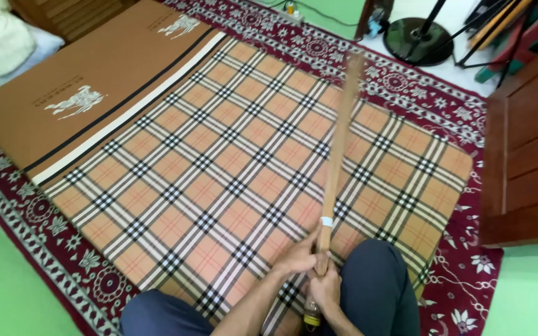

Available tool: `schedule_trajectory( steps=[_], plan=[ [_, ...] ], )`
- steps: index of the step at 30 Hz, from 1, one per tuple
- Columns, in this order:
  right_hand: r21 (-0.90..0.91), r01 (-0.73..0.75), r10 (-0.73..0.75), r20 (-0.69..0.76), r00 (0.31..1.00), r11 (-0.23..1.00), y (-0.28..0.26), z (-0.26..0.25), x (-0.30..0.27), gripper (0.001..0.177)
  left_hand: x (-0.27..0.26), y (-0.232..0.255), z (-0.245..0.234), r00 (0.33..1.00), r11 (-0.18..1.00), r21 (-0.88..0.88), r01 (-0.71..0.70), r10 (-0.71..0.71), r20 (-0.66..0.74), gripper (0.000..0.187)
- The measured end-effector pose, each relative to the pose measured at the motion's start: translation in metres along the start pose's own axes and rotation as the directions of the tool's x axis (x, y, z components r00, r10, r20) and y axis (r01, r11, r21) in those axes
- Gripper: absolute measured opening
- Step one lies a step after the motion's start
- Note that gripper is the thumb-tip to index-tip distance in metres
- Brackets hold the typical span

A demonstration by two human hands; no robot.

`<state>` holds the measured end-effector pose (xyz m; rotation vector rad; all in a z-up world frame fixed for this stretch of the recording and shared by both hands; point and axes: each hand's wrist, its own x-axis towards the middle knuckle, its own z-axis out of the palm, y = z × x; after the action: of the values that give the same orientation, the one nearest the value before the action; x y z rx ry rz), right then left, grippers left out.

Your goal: The person sweeps a plaid mattress and the surrounding rug using a traditional straw broom. They move the broom back and forth across the mattress surface and then sweep the rug edges and corners.

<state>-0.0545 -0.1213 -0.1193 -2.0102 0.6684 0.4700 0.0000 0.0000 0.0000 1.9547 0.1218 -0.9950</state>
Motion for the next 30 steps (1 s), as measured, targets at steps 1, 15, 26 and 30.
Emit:
schedule_trajectory(
  steps=[1, 15, 26, 30],
  plan=[
    [0.001, 0.000, 0.000, -0.009, 1.000, 1.000, -0.003, -0.007, -0.002, 0.057, 0.002, 0.003, 0.004, 1.000, 1.000, 0.003, -0.007, 0.007, 0.004, 0.085],
    [0.057, 0.576, -0.579, 0.102, 0.809, 0.815, -0.002, 0.020, -0.004, 0.039, 0.012, -0.077, 0.051, 0.664, 0.738, -0.246, -0.628, 0.344, -0.664, 0.101],
    [-0.128, 0.093, -0.068, 0.186, 0.980, 0.987, 0.022, 0.009, -0.006, 0.055, 0.014, -0.072, 0.041, 0.986, 0.890, -0.434, -0.138, 0.082, -0.145, 0.105],
    [0.035, 0.177, -0.179, 0.055, 0.982, 0.984, -0.001, -0.015, -0.024, 0.048, 0.004, -0.041, 0.032, 0.978, 0.880, -0.429, -0.206, 0.169, -0.121, 0.098]
  ],
)
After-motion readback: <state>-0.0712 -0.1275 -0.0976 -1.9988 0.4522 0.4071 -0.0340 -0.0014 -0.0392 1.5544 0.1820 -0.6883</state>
